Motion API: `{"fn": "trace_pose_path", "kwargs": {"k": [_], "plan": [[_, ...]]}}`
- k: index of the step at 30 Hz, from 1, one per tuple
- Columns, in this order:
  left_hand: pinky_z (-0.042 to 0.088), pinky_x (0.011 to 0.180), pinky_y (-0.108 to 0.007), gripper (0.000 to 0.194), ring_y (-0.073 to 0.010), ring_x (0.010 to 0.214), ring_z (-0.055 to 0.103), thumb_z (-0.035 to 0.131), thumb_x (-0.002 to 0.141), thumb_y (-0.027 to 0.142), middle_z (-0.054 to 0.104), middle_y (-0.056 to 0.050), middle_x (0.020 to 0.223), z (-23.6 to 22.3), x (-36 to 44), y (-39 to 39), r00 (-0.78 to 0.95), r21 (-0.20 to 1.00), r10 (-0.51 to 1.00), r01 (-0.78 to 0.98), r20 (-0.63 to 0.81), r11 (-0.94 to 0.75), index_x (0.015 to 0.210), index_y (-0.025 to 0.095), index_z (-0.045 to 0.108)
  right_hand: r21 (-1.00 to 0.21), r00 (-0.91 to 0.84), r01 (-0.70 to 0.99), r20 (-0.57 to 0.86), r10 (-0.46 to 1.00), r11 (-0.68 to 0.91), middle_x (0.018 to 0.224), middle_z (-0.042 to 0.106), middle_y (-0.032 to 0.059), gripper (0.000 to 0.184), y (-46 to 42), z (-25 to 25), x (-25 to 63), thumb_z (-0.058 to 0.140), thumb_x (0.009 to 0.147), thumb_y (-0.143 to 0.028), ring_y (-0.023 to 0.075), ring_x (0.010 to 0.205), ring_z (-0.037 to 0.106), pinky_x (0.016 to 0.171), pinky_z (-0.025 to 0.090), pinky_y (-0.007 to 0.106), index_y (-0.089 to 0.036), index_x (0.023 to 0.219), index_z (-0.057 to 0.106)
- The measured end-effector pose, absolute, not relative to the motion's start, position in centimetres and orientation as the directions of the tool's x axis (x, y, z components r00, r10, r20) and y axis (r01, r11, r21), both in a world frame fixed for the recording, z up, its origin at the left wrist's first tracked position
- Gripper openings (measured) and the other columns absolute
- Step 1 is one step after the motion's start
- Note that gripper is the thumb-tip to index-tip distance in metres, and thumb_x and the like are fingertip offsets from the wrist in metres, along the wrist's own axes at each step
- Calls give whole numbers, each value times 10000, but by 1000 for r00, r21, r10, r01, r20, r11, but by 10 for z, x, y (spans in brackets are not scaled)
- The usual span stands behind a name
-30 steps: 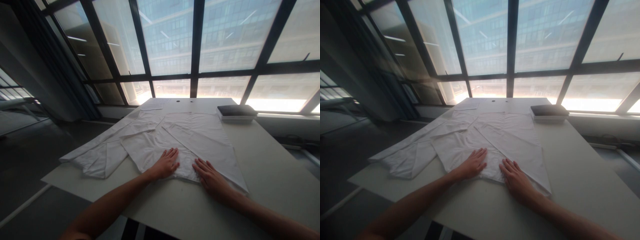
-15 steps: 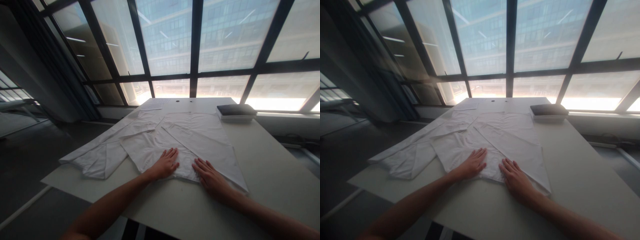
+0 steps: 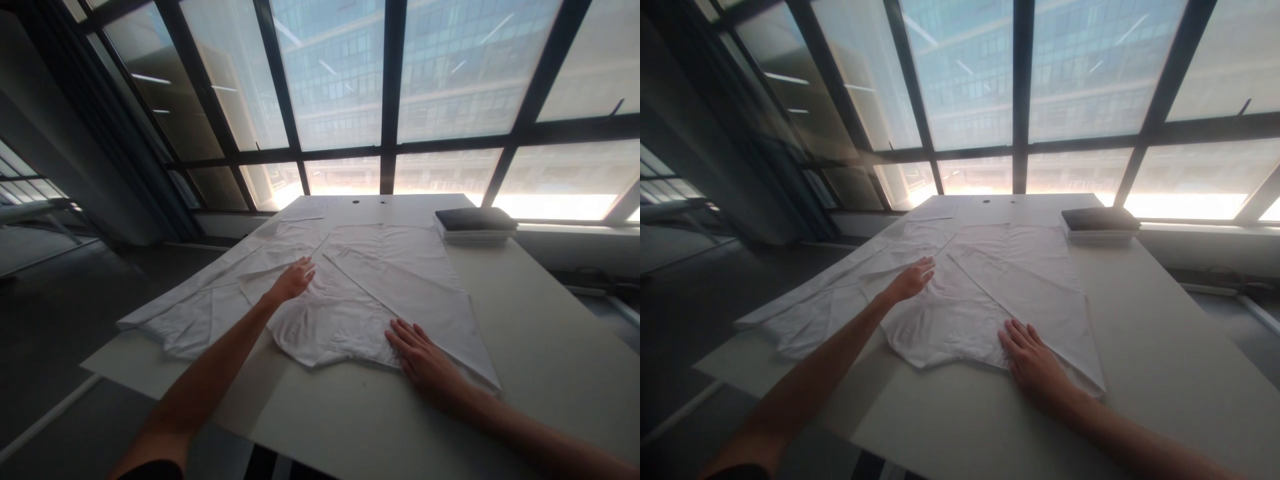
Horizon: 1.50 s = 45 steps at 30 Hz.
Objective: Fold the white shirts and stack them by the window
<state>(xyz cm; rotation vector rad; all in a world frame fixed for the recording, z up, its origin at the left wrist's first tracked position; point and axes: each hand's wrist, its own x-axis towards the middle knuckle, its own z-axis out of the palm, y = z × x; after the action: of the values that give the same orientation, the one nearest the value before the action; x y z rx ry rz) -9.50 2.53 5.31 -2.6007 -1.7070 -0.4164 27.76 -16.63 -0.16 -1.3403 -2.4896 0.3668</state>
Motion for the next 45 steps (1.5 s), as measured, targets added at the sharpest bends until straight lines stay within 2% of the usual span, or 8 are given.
{"fn": "trace_pose_path", "kwargs": {"k": [6, 11, 17, 24, 28, 34, 39, 45], "plan": [[353, 1145, -468, 378, -310, 1374, 486, 449, 938, 267, 570, -202, 1429, 45, -152, 70, 249, 106, 953, 957, 175, -270, 1172, 118, 704, -411, -522, 739, 151, 839, 534, 1603, 350, 109, 695, -167, -6, 279, 440, 824, -50, 250, 1512, 236, 1229, 218, 540, -177, 1506, 476], [374, 1132, -331, 391, -249, 1370, 500, 488, 909, 301, 572, -150, 1442, 39, -173, 73, 217, 130, 967, 963, 134, -234, 1197, 141, 697, -542, -471, 659, 243, 848, 522, 1576, 415, 90, 613, -162, 3, 280, 481, 884, -121, 242, 1492, 301, 1225, 249, 525, -222, 1488, 507], [364, 1158, -367, 453, -245, 1362, 506, 441, 921, 207, 529, -140, 1486, 73, -174, 74, 208, 109, 940, 963, 271, -245, 1331, 110, 607, -752, -344, 495, 290, 893, 435, 1419, 603, 100, 457, -114, 43, 258, 516, 902, -230, 254, 1358, 518, 1174, 366, 473, -197, 1335, 660], [426, 1128, -360, 454, -258, 1285, 562, 478, 813, 28, 619, -103, 1368, 154, -94, 56, 426, 93, 754, 839, 500, -536, 1197, 153, 686, -991, -485, 100, 26, 874, 85, 1198, 732, 125, 351, -48, 81, 190, 579, 915, -410, 271, 1153, 657, 1064, 468, 479, -166, 1101, 750], [428, 1127, -353, 548, -237, 1248, 577, 455, 815, 8, 598, -102, 1355, 167, -27, 37, 495, 105, 701, 775, 513, -624, 1331, 115, 607, -961, -599, -160, -86, 796, -224, 1327, 649, 171, 589, -35, 83, 172, 433, 966, -655, 265, 1199, 633, 1047, 492, 453, -151, 1155, 670], [520, 994, -338, 523, -234, 1114, 636, 458, 822, 2, 558, -156, 1330, 115, 56, 19, 523, 233, 732, 720, 436, -654, 1316, 115, 586, -908, -343, -366, -72, 936, -204, 1270, 649, 129, 688, -17, 86, 213, 267, 907, -819, 280, 1160, 647, 916, 570, 466, -246, 1135, 575], [510, 1004, -373, 460, -247, 1144, 617, 458, 835, -14, 565, -174, 1299, 52, 106, 10, 603, 270, 712, 663, 361, -698, 1257, 113, 590, -876, -82, -436, -191, 978, -208, 819, 657, 21, 344, 3, 64, 250, 541, 947, -588, 194, 737, 684, 663, 601, 331, -248, 896, 537], [363, 1162, -408, 553, -259, 1426, 406, 497, 882, 36, 428, -180, 1539, 39, 117, -18, 830, 194, 501, 464, 246, -864, 1427, 123, 487, -894, 243, -400, -318, 917, -204, 566, 512, -74, 158, 24, 31, 271, 627, 872, -149, 116, 462, 503, 416, 442, 194, -223, 787, 516]]}}
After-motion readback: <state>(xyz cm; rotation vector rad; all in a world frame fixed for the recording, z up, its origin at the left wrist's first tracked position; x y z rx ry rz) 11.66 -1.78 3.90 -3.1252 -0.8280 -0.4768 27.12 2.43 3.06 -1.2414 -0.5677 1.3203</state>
